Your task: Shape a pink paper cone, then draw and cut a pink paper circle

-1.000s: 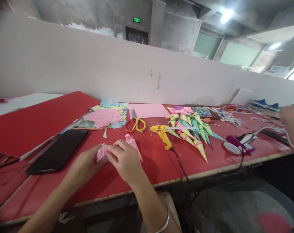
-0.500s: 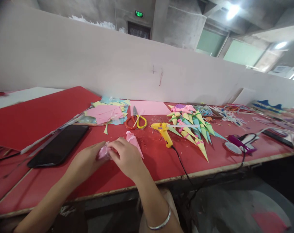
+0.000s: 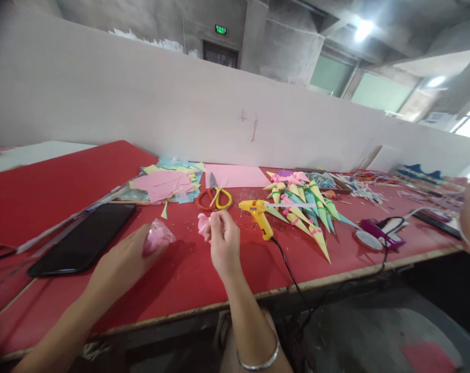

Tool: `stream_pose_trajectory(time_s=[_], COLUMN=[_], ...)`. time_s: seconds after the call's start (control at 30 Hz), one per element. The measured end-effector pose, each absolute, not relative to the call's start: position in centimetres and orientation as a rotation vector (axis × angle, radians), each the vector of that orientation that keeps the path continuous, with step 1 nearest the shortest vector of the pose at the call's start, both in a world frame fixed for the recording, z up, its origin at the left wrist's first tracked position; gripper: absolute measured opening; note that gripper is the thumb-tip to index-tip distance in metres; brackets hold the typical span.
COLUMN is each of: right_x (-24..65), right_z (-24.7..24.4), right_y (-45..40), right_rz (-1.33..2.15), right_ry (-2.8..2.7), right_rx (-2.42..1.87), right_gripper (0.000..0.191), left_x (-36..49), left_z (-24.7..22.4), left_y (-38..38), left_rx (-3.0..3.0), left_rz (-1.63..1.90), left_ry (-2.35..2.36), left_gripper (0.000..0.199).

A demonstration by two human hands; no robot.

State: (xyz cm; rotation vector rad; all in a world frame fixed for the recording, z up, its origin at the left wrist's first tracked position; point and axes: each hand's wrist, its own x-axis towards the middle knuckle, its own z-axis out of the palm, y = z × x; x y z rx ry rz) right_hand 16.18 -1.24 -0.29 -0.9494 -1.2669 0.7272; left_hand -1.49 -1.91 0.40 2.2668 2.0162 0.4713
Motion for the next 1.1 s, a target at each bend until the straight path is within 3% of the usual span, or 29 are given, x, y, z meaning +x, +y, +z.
stream_pose_trajectory(time_s=[0.2, 0.53, 0.8, 0.97, 1.1], right_x=[16.7, 16.9, 16.6, 16.3, 16.2], right_z=[-0.2, -0.7, -1.6, -1.8, -1.2], right_y=[-1.0, -0.6, -0.9, -1.2, -1.3], right_rz=[0.762, 0.690, 0.087, 0.064, 0.114], right_ry=[-1.142, -1.263, -1.678, -1.850, -1.838], right_rx=[-1.021, -1.053, -1.604, -1.899, -1.861], right_gripper=[0.013, 0.015, 0.014, 0.012, 0.013], left_x=[-2.2, -2.0, -1.5, -1.4, -1.1], left_z=[-0.7, -1.0, 0.6, 0.8, 0.9], left_y=[-1.6, -1.6, -2.0, -2.1, -2.3], left_rx=[2.536, 2.501, 2.396, 2.373, 2.328], left_rz=[0.426, 0.794, 1.122, 1.180, 1.252], left_ry=[2.174, 2.104, 2.071, 1.954, 1.787], left_gripper=[0.031, 0.046, 0.032, 0.029, 0.028])
